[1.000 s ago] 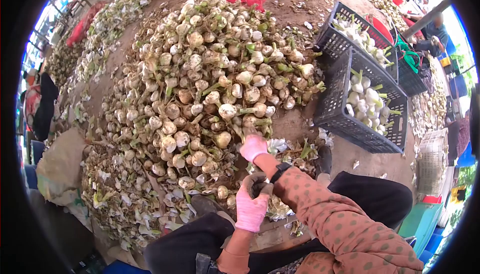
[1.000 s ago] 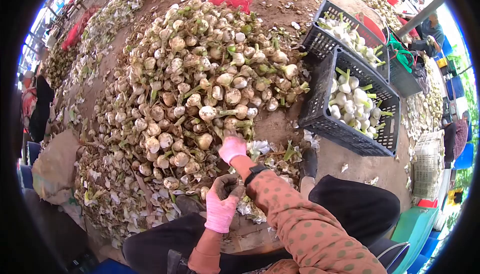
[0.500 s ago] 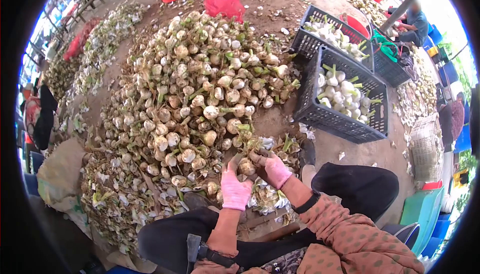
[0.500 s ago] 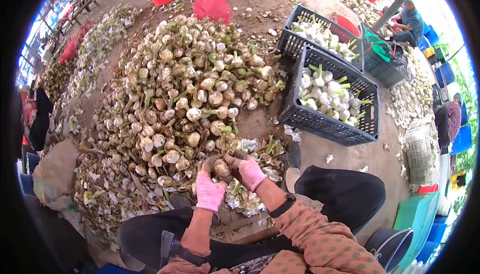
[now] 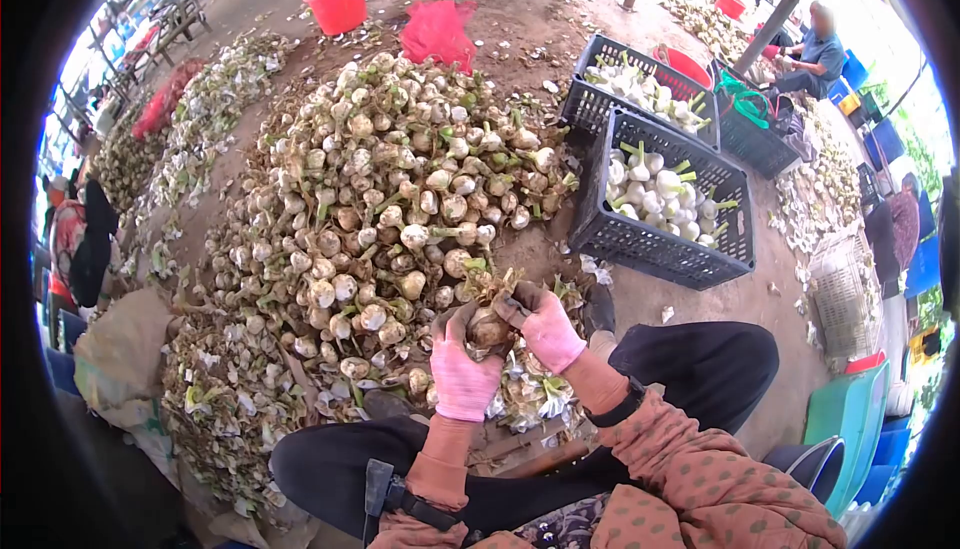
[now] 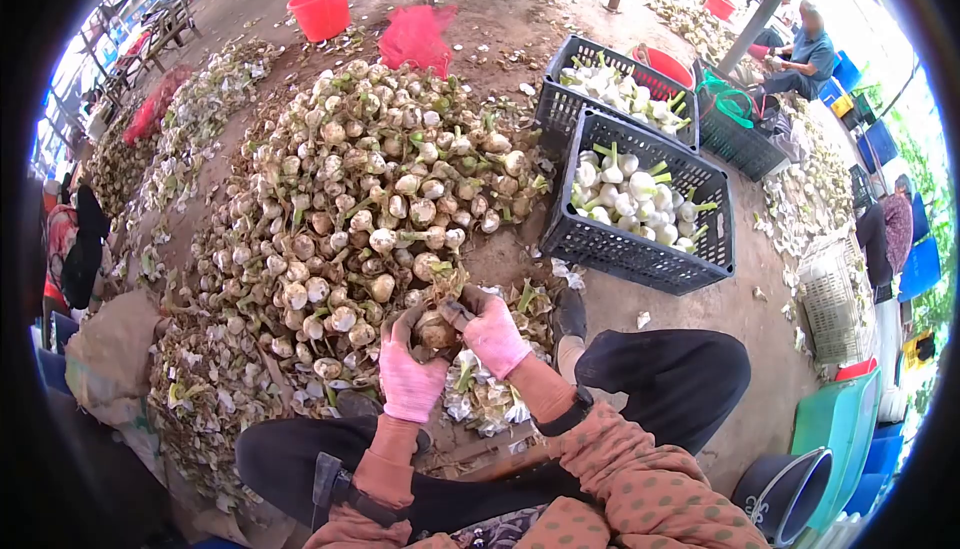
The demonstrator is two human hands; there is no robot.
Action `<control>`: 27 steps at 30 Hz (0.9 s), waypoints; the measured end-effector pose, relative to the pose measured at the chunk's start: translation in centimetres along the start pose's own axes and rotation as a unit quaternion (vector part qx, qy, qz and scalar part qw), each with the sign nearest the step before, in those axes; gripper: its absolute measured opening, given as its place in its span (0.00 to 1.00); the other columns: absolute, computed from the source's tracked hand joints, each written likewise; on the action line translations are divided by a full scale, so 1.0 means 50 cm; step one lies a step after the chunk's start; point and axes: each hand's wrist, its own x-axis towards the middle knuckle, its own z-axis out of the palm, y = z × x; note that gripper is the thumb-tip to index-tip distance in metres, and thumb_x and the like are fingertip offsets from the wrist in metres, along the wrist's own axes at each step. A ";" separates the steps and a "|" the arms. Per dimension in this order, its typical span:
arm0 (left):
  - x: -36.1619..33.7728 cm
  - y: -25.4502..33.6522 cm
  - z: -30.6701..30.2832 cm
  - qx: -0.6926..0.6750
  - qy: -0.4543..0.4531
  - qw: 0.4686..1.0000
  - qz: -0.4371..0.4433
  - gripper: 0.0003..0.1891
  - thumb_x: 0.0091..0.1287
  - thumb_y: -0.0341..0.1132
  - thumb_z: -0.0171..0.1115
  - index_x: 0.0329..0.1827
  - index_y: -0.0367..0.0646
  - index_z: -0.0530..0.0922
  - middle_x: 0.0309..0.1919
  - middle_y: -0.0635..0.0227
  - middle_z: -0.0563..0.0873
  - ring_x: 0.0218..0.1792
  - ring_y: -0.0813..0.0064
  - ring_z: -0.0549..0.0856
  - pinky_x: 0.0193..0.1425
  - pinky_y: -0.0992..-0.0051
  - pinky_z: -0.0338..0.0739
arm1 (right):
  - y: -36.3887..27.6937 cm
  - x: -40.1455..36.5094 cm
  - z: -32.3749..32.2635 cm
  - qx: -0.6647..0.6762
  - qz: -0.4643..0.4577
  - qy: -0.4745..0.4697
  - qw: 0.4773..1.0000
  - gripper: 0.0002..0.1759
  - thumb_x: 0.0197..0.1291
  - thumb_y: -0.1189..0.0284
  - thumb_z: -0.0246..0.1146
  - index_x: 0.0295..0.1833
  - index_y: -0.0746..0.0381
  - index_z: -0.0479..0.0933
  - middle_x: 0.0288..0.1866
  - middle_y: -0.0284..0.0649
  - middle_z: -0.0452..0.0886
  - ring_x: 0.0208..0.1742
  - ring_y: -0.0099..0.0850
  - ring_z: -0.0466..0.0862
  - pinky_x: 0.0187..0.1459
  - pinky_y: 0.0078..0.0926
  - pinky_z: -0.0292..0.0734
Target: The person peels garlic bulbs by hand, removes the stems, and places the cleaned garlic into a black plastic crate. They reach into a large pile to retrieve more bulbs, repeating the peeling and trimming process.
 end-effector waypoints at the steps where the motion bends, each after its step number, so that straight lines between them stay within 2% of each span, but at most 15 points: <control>1: 0.000 0.001 -0.002 -0.026 -0.006 1.000 -0.016 0.31 0.43 0.27 0.72 0.54 0.38 0.74 0.48 0.53 0.78 0.50 0.55 0.78 0.57 0.64 0.75 | 0.002 -0.002 -0.004 -0.040 -0.024 -0.007 0.999 0.15 0.61 0.74 0.64 0.51 0.71 0.75 0.45 0.38 0.83 0.43 0.22 0.78 0.47 0.21 0.74; 4: -0.003 -0.020 0.006 -0.164 -0.042 0.982 -0.086 0.29 0.47 0.27 0.73 0.55 0.36 0.73 0.48 0.57 0.79 0.50 0.64 0.80 0.56 0.69 0.76 | -0.006 -0.012 -0.015 -0.152 -0.066 -0.006 0.986 0.16 0.62 0.77 0.62 0.53 0.72 0.74 0.46 0.40 0.83 0.46 0.23 0.79 0.49 0.21 0.74; 7: 0.007 -0.004 -0.010 -0.324 -0.100 0.929 -0.145 0.29 0.52 0.26 0.73 0.58 0.34 0.71 0.48 0.64 0.80 0.48 0.74 0.81 0.55 0.74 0.77 | -0.019 -0.022 -0.017 -0.083 -0.034 0.022 0.996 0.16 0.61 0.80 0.61 0.55 0.71 0.74 0.47 0.41 0.83 0.47 0.23 0.79 0.50 0.21 0.74; 9: 0.011 0.012 -0.020 -0.463 -0.124 0.841 -0.253 0.29 0.55 0.25 0.72 0.60 0.35 0.69 0.48 0.64 0.81 0.47 0.75 0.81 0.55 0.73 0.78 | -0.015 -0.020 -0.029 -0.106 -0.057 0.029 0.992 0.17 0.60 0.84 0.59 0.56 0.70 0.74 0.49 0.42 0.83 0.48 0.23 0.79 0.52 0.21 0.74; 11: 0.000 -0.014 -0.008 -0.458 -0.130 0.852 -0.218 0.24 0.64 0.35 0.66 0.60 0.35 0.71 0.47 0.62 0.82 0.47 0.71 0.83 0.53 0.72 0.80 | -0.012 -0.016 -0.039 -0.115 -0.075 0.029 0.990 0.17 0.59 0.85 0.58 0.55 0.70 0.75 0.50 0.41 0.83 0.48 0.23 0.80 0.53 0.22 0.75; 13: -0.005 -0.041 0.003 -0.627 -0.173 0.714 -0.258 0.25 0.69 0.48 0.59 0.60 0.37 0.71 0.45 0.61 0.82 0.43 0.68 0.83 0.48 0.71 0.81 | -0.012 -0.011 -0.048 -0.087 -0.059 0.021 0.994 0.17 0.59 0.85 0.58 0.54 0.70 0.76 0.49 0.40 0.83 0.49 0.23 0.80 0.54 0.22 0.75; 14: -0.003 -0.026 0.000 -0.596 -0.176 0.711 -0.329 0.30 0.70 0.59 0.49 0.59 0.39 0.72 0.43 0.60 0.83 0.40 0.64 0.83 0.44 0.68 0.81 | -0.015 -0.012 -0.052 -0.062 -0.044 0.010 0.997 0.16 0.59 0.84 0.59 0.54 0.70 0.76 0.48 0.40 0.83 0.48 0.23 0.80 0.53 0.22 0.75; 17: 0.012 -0.008 -0.018 -0.603 -0.218 0.681 -0.353 0.32 0.69 0.62 0.47 0.59 0.41 0.72 0.44 0.60 0.83 0.41 0.62 0.83 0.43 0.65 0.81 | -0.023 -0.019 -0.070 0.008 0.032 -0.010 0.999 0.16 0.59 0.81 0.62 0.54 0.69 0.77 0.47 0.39 0.84 0.47 0.21 0.80 0.52 0.22 0.75; 18: 0.013 -0.033 -0.011 -0.662 -0.230 0.611 -0.368 0.34 0.68 0.65 0.46 0.59 0.42 0.72 0.43 0.60 0.83 0.41 0.61 0.83 0.43 0.64 0.81 | -0.035 -0.025 -0.070 0.010 0.030 -0.007 0.999 0.16 0.59 0.81 0.63 0.53 0.69 0.78 0.46 0.38 0.84 0.47 0.22 0.80 0.51 0.21 0.75; 19: 0.012 -0.038 -0.004 -0.660 -0.234 0.610 -0.370 0.34 0.68 0.65 0.46 0.59 0.42 0.72 0.43 0.60 0.83 0.41 0.61 0.83 0.43 0.64 0.81 | -0.043 -0.029 -0.073 0.014 0.029 -0.003 0.999 0.16 0.59 0.80 0.63 0.53 0.69 0.78 0.46 0.38 0.84 0.46 0.22 0.80 0.50 0.21 0.76; 21: 0.021 -0.017 -0.003 -0.555 -0.163 0.719 -0.385 0.31 0.69 0.59 0.50 0.61 0.39 0.68 0.49 0.62 0.81 0.42 0.66 0.84 0.43 0.67 0.84 | -0.035 -0.026 -0.080 -0.068 -0.012 0.021 0.997 0.16 0.58 0.80 0.64 0.53 0.69 0.78 0.45 0.39 0.85 0.46 0.22 0.81 0.50 0.21 0.76; 23: 0.016 -0.012 0.001 -0.572 -0.146 0.718 -0.368 0.28 0.67 0.50 0.60 0.60 0.38 0.68 0.47 0.63 0.82 0.42 0.69 0.84 0.47 0.69 0.83 | -0.030 -0.024 -0.080 -0.115 -0.054 0.033 0.991 0.17 0.57 0.79 0.66 0.52 0.70 0.78 0.44 0.40 0.85 0.46 0.23 0.81 0.49 0.20 0.76; 25: 0.007 -0.032 0.027 -0.414 -0.098 0.870 -0.249 0.25 0.61 0.36 0.69 0.58 0.38 0.71 0.47 0.63 0.82 0.45 0.71 0.83 0.50 0.71 0.82 | -0.030 -0.028 -0.071 -0.171 -0.067 0.024 0.983 0.16 0.57 0.79 0.65 0.52 0.70 0.77 0.44 0.41 0.85 0.44 0.22 0.81 0.48 0.20 0.76; 26: 0.013 -0.011 0.014 -0.433 -0.105 0.848 -0.286 0.27 0.55 0.23 0.71 0.59 0.37 0.70 0.48 0.62 0.81 0.48 0.72 0.82 0.53 0.72 0.81 | -0.024 -0.027 -0.064 -0.129 -0.071 -0.001 0.989 0.16 0.57 0.79 0.65 0.51 0.70 0.78 0.44 0.41 0.85 0.44 0.22 0.81 0.48 0.20 0.76; 27: 0.012 -0.008 0.009 -0.432 -0.105 0.848 -0.288 0.27 0.55 0.23 0.71 0.59 0.37 0.70 0.48 0.62 0.81 0.48 0.72 0.82 0.53 0.72 0.81 | -0.021 -0.028 -0.060 -0.088 -0.075 -0.027 0.993 0.15 0.57 0.79 0.65 0.51 0.70 0.78 0.44 0.41 0.85 0.43 0.22 0.82 0.48 0.20 0.76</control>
